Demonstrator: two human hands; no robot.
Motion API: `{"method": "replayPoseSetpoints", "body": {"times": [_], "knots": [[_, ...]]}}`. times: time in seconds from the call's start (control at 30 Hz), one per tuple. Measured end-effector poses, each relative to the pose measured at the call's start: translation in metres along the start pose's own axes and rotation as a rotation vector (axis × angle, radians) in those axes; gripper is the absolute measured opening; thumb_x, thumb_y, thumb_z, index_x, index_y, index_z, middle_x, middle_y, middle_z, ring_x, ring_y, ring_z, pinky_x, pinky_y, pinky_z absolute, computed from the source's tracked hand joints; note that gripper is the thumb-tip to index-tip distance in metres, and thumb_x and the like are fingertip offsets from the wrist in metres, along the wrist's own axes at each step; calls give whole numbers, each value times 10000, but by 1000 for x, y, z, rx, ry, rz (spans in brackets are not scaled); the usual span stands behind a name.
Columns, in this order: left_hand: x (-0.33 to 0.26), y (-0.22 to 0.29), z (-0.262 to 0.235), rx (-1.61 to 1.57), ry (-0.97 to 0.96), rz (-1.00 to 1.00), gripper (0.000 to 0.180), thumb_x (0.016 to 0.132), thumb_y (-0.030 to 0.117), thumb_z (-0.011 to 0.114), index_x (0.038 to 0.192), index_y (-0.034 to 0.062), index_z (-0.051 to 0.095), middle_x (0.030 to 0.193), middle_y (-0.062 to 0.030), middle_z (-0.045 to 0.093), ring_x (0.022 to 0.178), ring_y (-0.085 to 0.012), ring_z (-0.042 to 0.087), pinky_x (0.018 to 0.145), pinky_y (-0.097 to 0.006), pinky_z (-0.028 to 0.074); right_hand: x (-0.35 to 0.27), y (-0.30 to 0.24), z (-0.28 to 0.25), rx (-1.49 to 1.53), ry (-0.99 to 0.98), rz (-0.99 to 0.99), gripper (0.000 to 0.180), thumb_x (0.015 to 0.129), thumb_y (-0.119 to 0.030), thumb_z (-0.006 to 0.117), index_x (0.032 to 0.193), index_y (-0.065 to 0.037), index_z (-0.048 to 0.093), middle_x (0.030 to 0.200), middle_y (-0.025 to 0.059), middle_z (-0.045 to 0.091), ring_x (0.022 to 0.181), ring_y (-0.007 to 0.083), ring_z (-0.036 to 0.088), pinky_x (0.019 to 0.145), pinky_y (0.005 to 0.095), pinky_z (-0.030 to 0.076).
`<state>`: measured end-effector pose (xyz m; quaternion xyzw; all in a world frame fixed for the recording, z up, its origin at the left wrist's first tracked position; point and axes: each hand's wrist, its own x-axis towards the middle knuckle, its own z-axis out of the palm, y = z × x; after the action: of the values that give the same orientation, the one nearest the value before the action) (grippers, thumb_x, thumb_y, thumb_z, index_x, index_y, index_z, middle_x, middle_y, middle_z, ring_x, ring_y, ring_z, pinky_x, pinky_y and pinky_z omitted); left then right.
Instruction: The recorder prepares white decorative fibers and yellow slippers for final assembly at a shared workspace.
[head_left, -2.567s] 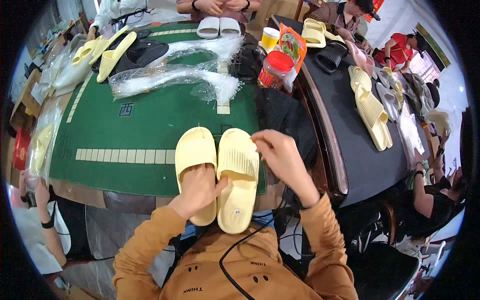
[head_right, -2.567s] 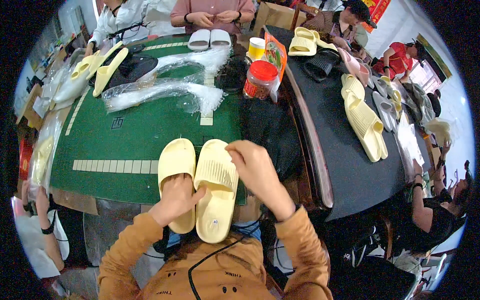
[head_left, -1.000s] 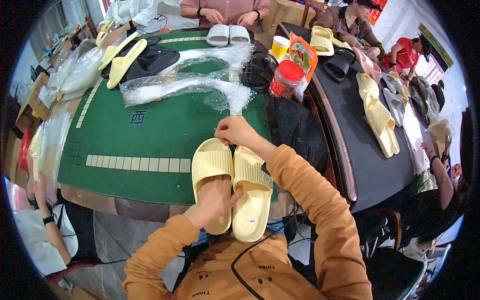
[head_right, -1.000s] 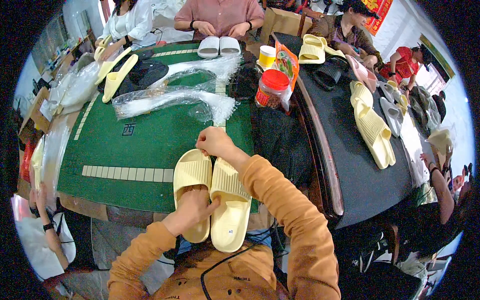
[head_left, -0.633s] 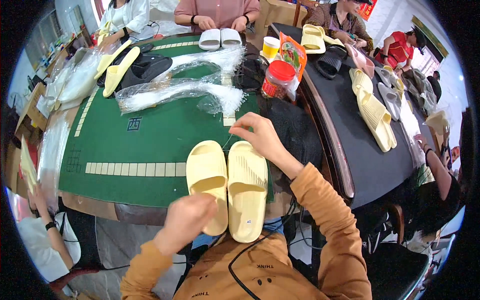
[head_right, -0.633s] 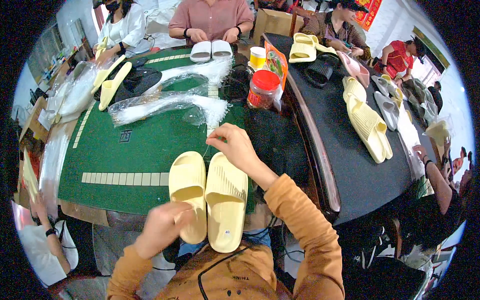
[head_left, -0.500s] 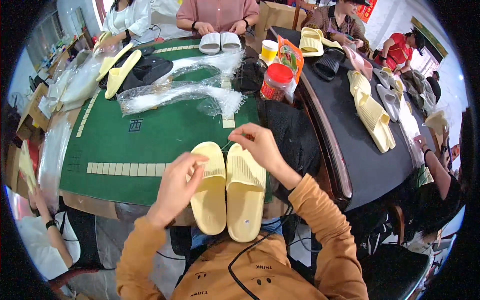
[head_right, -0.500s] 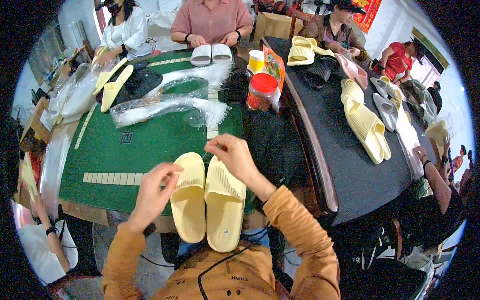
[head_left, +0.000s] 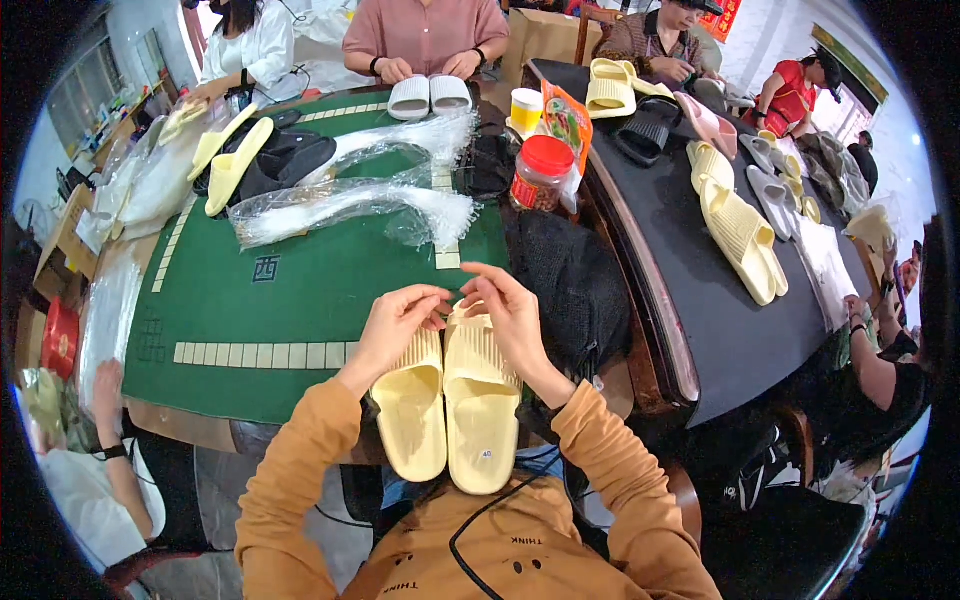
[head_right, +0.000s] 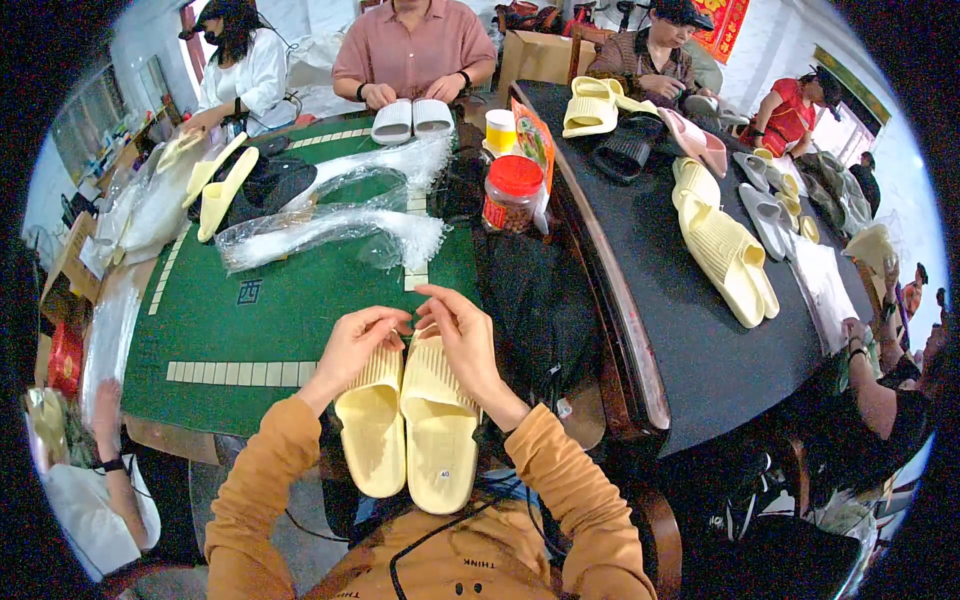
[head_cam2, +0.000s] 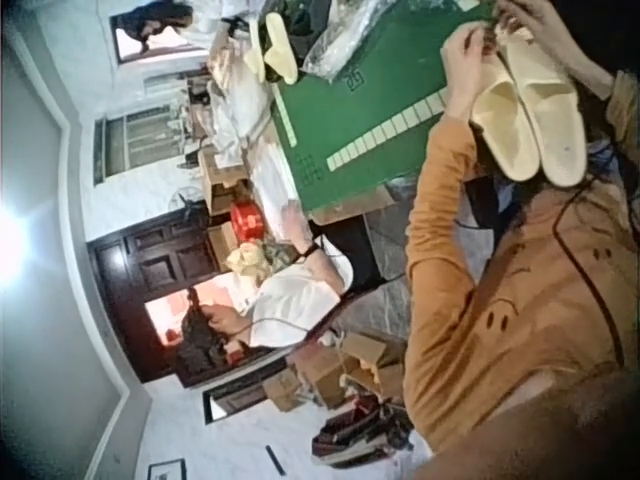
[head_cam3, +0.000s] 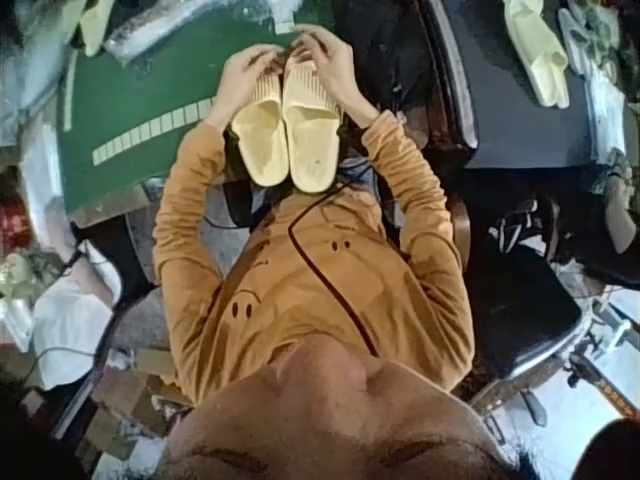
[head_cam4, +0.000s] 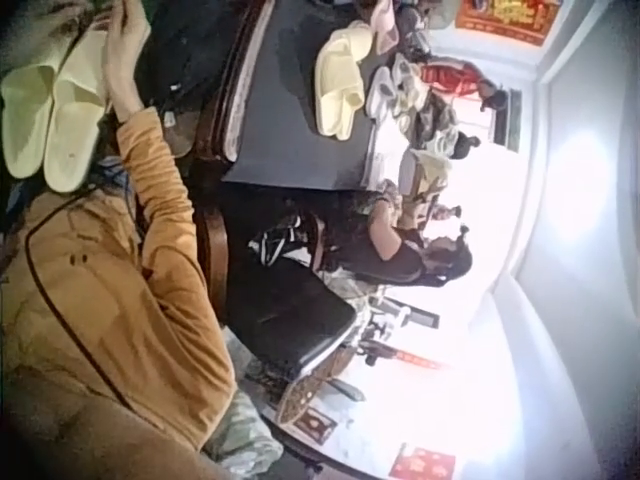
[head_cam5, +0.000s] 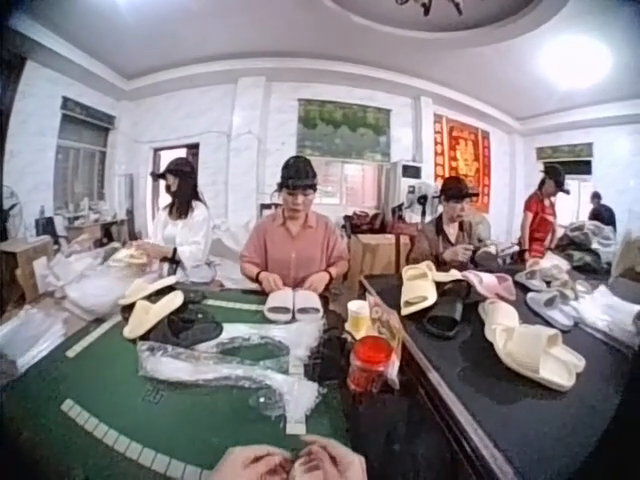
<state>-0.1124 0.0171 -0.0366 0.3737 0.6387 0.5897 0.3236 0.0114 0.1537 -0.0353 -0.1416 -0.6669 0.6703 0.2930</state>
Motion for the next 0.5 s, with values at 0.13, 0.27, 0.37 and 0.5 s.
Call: {"method": "replayPoseSetpoints", "body": {"times": [0.13, 0.27, 0.37, 0.5], "knots": [[-3, 2, 5, 75, 33, 30, 218, 978, 89, 514, 1120, -27, 633, 944, -57, 667, 764, -91, 602, 716, -240, 507, -2, 3, -1, -116, -23, -181, 269, 991, -73, 487, 1233, -33, 597, 846, 60, 638, 673, 92, 605, 639, 235, 522], [-5, -2, 4, 125, 24, 88, 210, 975, 89, 523, 1122, -12, 633, 863, -30, 633, 722, -79, 575, 676, -233, 488, -7, -9, 5, -73, -86, -13, 260, 970, -66, 517, 1209, -33, 614, 795, 23, 641, 664, 74, 596, 615, 223, 494], [-6, -2, 7, 73, 89, 89, 170, 971, 87, 537, 1063, -15, 638, 776, -20, 603, 661, -81, 538, 617, -242, 462, -9, -2, 5, -22, -78, 19, 237, 971, -80, 536, 1185, -50, 632, 837, -15, 651, 681, 13, 542, 554, 163, 413], [-8, 5, 8, 14, 101, 59, 129, 962, 76, 543, 1009, -11, 625, 771, -17, 601, 654, -74, 528, 608, -234, 452, -5, 6, -1, -120, -94, 32, 215, 962, -75, 553, 1157, -44, 639, 876, 6, 669, 696, 15, 549, 570, 165, 418]]}}
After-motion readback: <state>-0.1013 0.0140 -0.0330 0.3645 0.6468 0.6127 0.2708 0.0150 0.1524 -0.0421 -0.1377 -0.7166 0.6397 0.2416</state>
